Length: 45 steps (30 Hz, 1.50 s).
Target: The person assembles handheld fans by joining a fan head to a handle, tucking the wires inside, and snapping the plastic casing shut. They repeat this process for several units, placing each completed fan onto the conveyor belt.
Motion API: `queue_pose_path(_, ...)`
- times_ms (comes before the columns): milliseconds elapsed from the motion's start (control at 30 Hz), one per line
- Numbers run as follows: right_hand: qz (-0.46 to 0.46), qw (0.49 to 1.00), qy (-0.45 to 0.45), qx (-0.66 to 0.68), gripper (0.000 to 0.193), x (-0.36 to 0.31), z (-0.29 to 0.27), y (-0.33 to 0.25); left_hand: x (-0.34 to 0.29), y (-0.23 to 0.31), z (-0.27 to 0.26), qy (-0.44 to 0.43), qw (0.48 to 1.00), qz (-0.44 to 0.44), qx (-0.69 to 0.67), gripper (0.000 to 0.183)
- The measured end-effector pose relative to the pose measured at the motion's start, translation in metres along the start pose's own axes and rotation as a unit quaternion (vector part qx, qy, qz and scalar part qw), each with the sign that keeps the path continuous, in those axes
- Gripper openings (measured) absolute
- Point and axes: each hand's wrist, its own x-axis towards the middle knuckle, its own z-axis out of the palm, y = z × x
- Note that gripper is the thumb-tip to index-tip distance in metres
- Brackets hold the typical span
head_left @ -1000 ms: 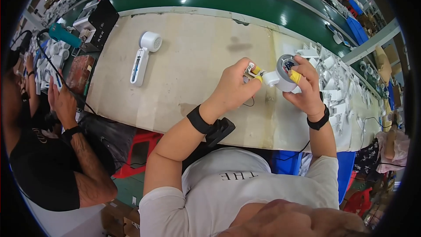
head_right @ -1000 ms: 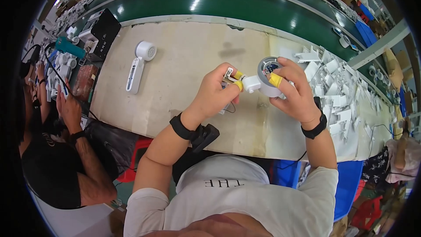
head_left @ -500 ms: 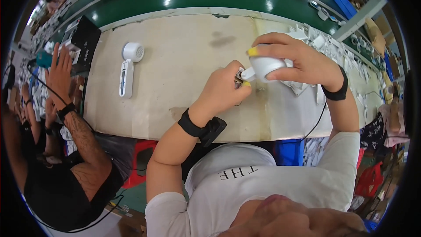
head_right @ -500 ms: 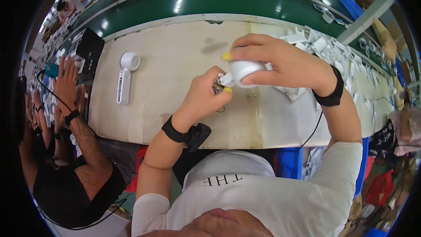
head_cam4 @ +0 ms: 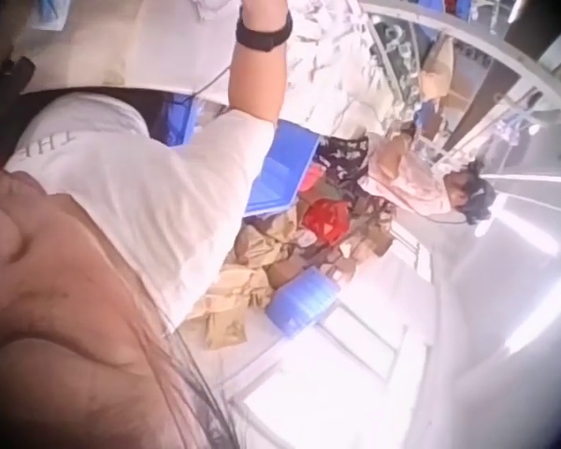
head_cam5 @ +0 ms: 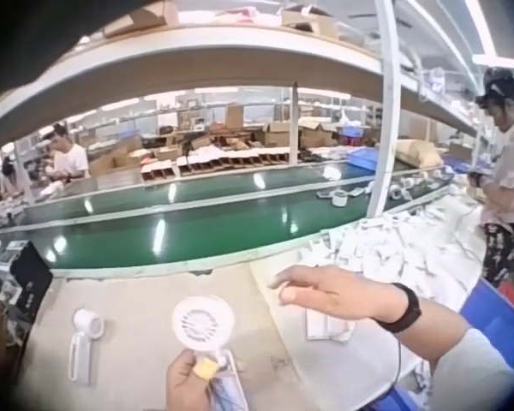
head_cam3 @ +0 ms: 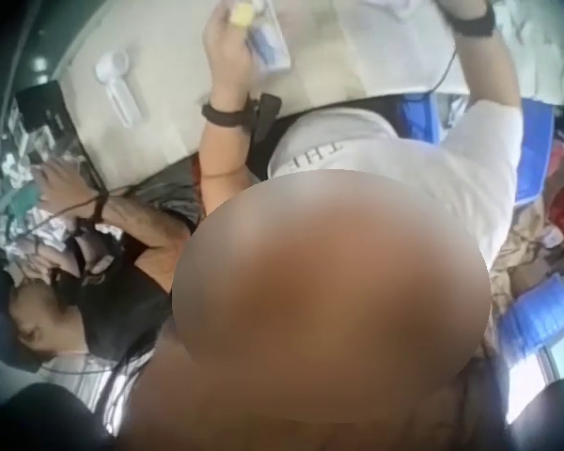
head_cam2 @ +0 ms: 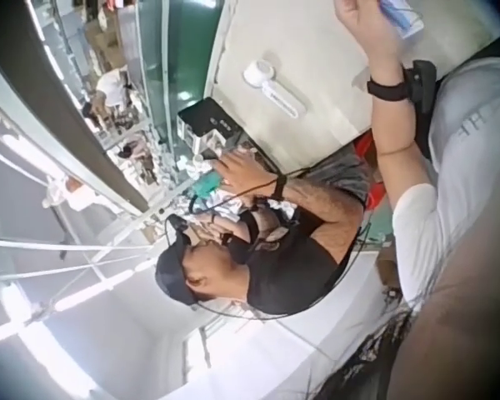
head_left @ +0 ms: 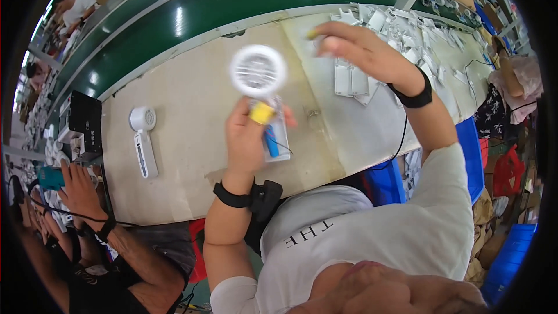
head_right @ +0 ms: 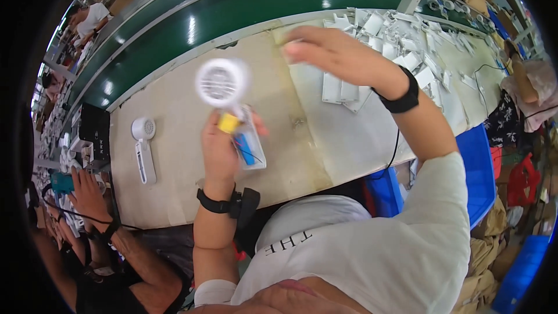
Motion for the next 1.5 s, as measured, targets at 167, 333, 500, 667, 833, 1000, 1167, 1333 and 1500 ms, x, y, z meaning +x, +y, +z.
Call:
queue_pose_path(167,0.251,0.834,0.097,-0.483,0.047,-0.057,0.006,0.066,0.018,-0.001,-0.021,0.046,0.997,0.063,-0.009,0.029)
queue_pose_path(333,0.215,0.884,0.114,-0.399,0.064,-0.063,0.021,0.07,0.009,-0.006,-0.015,0.076,0.996,0.027,-0.039,0.029)
queue_pose_path(500,0.135,0.932,0.188,-0.281,0.056,-0.069,-0.004,0.099,0.01,-0.006,-0.01,0.078,0.99,0.028,-0.114,0.033)
queue_pose_path(667,0.193,0.889,0.212,0.356,0.045,-0.042,0.017,0.041,0.011,-0.007,-0.008,0.09,0.99,0.025,-0.109,0.035)
queue_pose_path(833,0.084,0.907,0.027,0.413,0.045,-0.025,0.057,0.018,0.012,-0.01,-0.009,0.101,0.989,0.044,-0.098,0.036)
queue_pose_path(1000,-0.165,0.958,0.138,-0.19,0.043,-0.006,0.086,-0.024,0.012,-0.017,-0.012,0.148,0.976,0.06,-0.15,0.036)
queue_pose_path(1167,-0.204,0.908,0.194,-0.31,0.05,0.005,0.106,-0.029,0.009,-0.018,-0.009,0.162,0.97,0.107,-0.143,0.034)
queue_pose_path(1333,-0.194,0.919,0.211,-0.272,0.048,0.007,0.11,-0.031,0.007,-0.015,-0.006,0.147,0.969,0.134,-0.146,0.033)
queue_pose_path(1500,-0.214,0.902,0.239,-0.288,0.046,0.016,0.122,-0.023,0.007,-0.021,-0.004,0.196,0.961,0.154,-0.119,0.028)
